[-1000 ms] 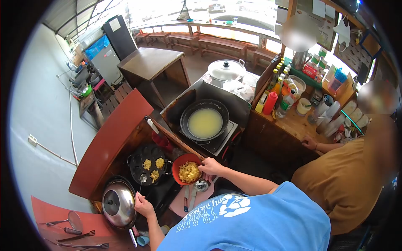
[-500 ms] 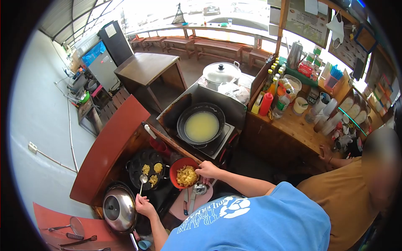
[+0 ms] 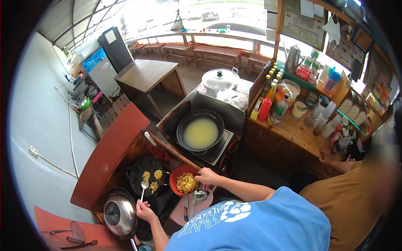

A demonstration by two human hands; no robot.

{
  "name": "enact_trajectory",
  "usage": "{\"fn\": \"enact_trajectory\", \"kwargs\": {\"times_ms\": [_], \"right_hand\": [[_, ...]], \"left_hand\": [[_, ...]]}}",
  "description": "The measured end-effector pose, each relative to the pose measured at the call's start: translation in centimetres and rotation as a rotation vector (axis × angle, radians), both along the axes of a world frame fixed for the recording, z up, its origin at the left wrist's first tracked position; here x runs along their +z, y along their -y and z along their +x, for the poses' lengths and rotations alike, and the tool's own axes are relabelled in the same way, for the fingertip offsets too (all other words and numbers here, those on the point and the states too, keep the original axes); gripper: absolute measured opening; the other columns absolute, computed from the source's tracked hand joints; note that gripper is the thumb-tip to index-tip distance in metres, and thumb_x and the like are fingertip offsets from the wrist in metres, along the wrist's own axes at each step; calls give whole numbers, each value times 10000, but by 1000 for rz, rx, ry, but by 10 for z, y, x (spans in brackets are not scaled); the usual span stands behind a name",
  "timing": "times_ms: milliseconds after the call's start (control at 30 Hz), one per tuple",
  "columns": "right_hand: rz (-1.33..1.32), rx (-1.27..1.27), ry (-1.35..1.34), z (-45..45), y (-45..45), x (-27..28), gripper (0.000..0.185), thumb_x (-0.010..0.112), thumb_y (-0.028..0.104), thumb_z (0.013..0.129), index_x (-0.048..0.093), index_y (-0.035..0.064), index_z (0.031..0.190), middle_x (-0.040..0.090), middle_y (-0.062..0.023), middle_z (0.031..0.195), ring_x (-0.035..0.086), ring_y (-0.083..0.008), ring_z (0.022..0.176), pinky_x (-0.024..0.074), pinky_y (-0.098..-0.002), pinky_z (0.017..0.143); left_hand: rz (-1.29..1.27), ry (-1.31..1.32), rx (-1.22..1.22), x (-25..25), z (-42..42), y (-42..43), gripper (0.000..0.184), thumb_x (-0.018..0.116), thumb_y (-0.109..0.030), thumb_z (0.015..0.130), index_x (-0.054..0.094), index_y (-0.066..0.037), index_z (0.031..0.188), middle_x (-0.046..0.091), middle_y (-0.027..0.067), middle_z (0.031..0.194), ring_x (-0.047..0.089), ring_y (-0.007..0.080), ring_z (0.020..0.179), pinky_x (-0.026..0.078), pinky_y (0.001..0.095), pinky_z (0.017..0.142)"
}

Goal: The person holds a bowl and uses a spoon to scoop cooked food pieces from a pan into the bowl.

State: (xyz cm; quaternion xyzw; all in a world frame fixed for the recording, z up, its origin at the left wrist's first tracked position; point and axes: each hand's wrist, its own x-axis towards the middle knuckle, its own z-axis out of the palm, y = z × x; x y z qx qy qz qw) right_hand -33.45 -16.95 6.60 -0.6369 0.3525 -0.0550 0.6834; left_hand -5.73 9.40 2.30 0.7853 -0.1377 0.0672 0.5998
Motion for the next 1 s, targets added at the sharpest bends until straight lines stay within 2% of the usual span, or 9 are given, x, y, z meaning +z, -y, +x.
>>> {"fn": "enact_trajectory", "kwargs": {"times_ms": [67, 133, 233, 500, 567, 733, 1000], "right_hand": [[20, 19, -27, 0, 0, -2, 339, 576, 150, 929, 634, -179, 985, 693, -195, 679, 718, -259, 551, 614, -357, 474], [17, 10, -33, 1, -1, -6, 337, 577, 152, 930, 633, -177, 977, 692, -194, 679, 719, -260, 553, 613, -357, 473], [9, 12, -37, 1, 0, -5, 333, 579, 154, 930, 630, -174, 958, 691, -194, 680, 720, -261, 558, 613, -357, 471], [3, 31, -27, 0, 1, -9, 331, 582, 158, 930, 634, -168, 939, 696, -191, 687, 721, -258, 562, 612, -357, 468], [0, 33, 21, -2, 1, -7, 381, 578, 163, 918, 615, -215, 880, 697, -230, 685, 726, -292, 572, 615, -383, 473], [-25, 41, 4, -2, 0, -5, 373, 575, 160, 920, 626, -207, 873, 694, -226, 674, 723, -287, 564, 614, -379, 475], [-29, 68, -22, -2, 2, -6, 369, 576, 164, 923, 632, -198, 881, 693, -221, 670, 720, -288, 551, 610, -381, 468]], "left_hand": [[-28, -39, 13, -1, 1, 5, 317, 558, -193, 1044, 698, 70, 1153, 690, 90, 746, 574, 120, 562, 476, 256, 529], [-147, -218, 42, -4, 3, 4, 304, 569, -200, 1041, 709, 55, 1132, 687, 85, 740, 569, 112, 559, 467, 242, 525], [-205, -293, 51, -5, 4, 8, 291, 587, -210, 1035, 717, 40, 1107, 686, 79, 740, 565, 102, 557, 454, 228, 513], [-255, -335, 65, -2, 9, 15, 280, 610, -229, 1025, 714, 15, 1117, 697, 78, 768, 583, 96, 568, 456, 213, 509], [-253, -340, 60, -4, 10, 16, 281, 612, -232, 1025, 712, 12, 1122, 699, 78, 772, 587, 96, 570, 457, 211, 510], [-292, -359, 58, 3, 6, 17, 268, 650, -230, 997, 702, -9, 1139, 697, 69, 793, 598, 88, 582, 468, 195, 519], [-255, -357, 67, 0, 10, 12, 253, 629, -224, 1013, 705, -21, 1143, 695, 58, 798, 586, 79, 585, 452, 192, 514]]}}
